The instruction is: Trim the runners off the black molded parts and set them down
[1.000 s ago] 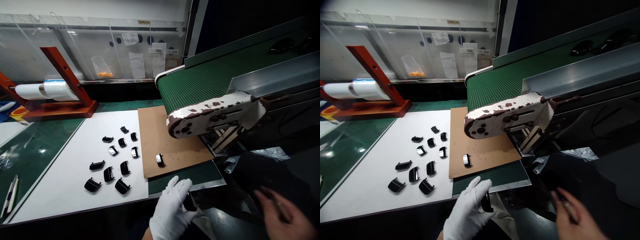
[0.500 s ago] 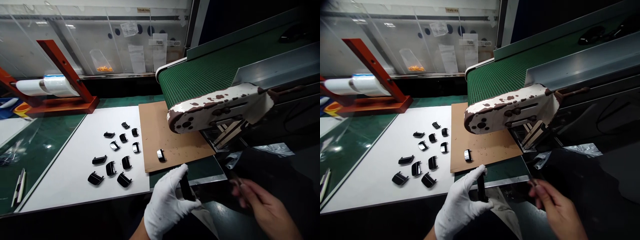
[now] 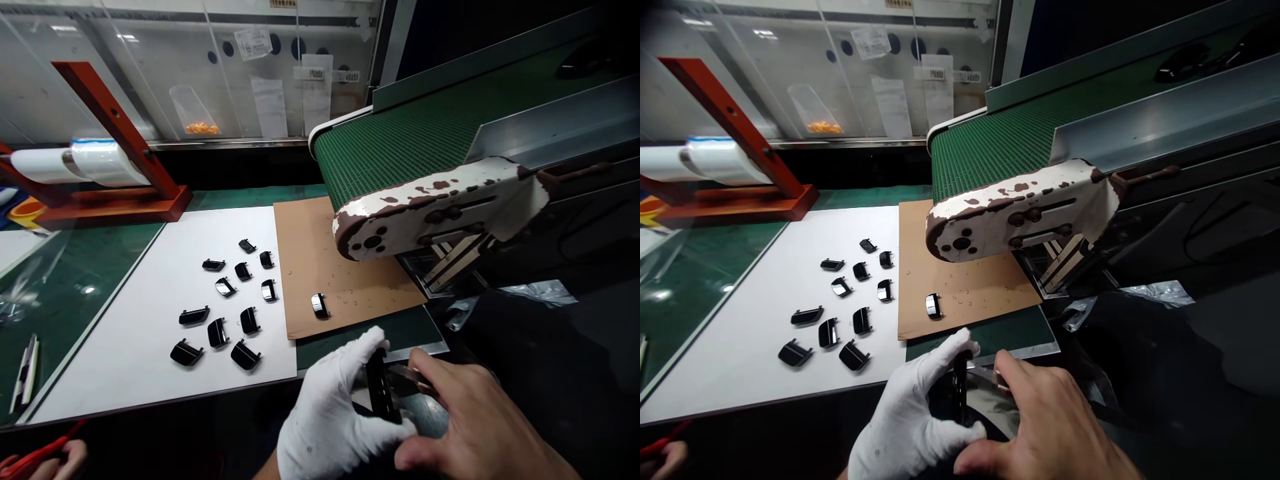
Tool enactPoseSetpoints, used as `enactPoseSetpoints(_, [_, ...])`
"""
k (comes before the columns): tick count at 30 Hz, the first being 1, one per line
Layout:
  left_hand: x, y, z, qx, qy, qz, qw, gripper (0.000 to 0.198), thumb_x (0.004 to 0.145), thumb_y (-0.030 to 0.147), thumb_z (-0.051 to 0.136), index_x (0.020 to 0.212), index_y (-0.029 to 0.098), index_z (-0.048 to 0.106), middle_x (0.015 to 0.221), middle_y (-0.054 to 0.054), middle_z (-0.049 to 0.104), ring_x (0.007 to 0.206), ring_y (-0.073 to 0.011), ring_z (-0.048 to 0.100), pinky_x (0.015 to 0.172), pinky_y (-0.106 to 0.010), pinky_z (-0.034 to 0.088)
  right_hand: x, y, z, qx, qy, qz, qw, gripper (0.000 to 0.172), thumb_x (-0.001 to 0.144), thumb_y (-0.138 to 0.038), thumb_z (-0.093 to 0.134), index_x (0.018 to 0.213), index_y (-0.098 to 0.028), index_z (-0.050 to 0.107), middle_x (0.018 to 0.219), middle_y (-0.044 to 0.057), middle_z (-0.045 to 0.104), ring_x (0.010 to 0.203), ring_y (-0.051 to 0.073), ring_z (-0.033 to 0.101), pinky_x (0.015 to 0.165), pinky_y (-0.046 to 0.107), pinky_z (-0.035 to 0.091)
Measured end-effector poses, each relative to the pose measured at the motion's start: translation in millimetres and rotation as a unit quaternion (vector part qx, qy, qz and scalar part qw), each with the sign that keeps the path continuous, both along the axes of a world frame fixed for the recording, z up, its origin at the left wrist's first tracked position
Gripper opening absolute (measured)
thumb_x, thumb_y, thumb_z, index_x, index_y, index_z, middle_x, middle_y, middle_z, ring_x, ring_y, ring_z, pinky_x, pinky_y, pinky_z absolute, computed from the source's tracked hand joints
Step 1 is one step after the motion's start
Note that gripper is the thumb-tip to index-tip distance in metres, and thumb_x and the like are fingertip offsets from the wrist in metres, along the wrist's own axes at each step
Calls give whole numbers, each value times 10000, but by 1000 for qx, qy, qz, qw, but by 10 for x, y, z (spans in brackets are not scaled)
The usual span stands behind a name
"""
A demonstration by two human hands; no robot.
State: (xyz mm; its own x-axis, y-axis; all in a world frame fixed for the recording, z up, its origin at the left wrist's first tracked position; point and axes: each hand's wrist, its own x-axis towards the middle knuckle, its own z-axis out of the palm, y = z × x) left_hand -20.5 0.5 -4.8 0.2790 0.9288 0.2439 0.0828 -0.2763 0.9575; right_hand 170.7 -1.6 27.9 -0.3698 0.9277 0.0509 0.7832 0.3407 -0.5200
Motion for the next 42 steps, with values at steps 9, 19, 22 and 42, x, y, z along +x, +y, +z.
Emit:
enactPoseSetpoints(9, [-20, 24, 97, -3, -14, -16, 1000, 805, 584, 275, 902, 1307, 240, 549, 1111, -35, 711, 982, -238, 693, 893, -302, 567, -34, 43, 12, 15, -69, 19, 997, 757, 613, -948, 262, 752, -231, 459, 597, 21, 613, 475, 229, 595, 471, 315, 295])
enactPoseSetpoints(19, [-41, 29, 105, -34, -2, -7, 999, 797, 552, 243, 915, 1276, 210, 583, 1115, -48, 709, 999, -259, 689, 879, -299, 579, -109, 52, 13, 70, -61, 30, 995, 778, 709, -897, 167, 707, -207, 528, 532, 15, 587, 409, 203, 562, 424, 309, 293])
enactPoseSetpoints(22, [-30, 34, 105, -48, -13, -1, 999, 792, 536, 212, 920, 1259, 193, 598, 1102, -42, 715, 982, -249, 693, 884, -289, 575, -135, 55, -15, 123, -73, 34, 989, 810, 758, -857, 130, 733, -177, 569, 535, 33, 601, 420, 216, 589, 426, 319, 337])
enactPoseSetpoints(42, [-8, 26, 52, -78, 0, 30, 997, 745, 568, 459, 877, 1195, 127, 649, 1076, -89, 731, 978, -274, 699, 905, -291, 566, -146, 72, -168, 167, -69, 49, 982, 810, 839, -773, 72, 635, -171, 574, 489, 25, 570, 395, 158, 558, 408, 285, 335])
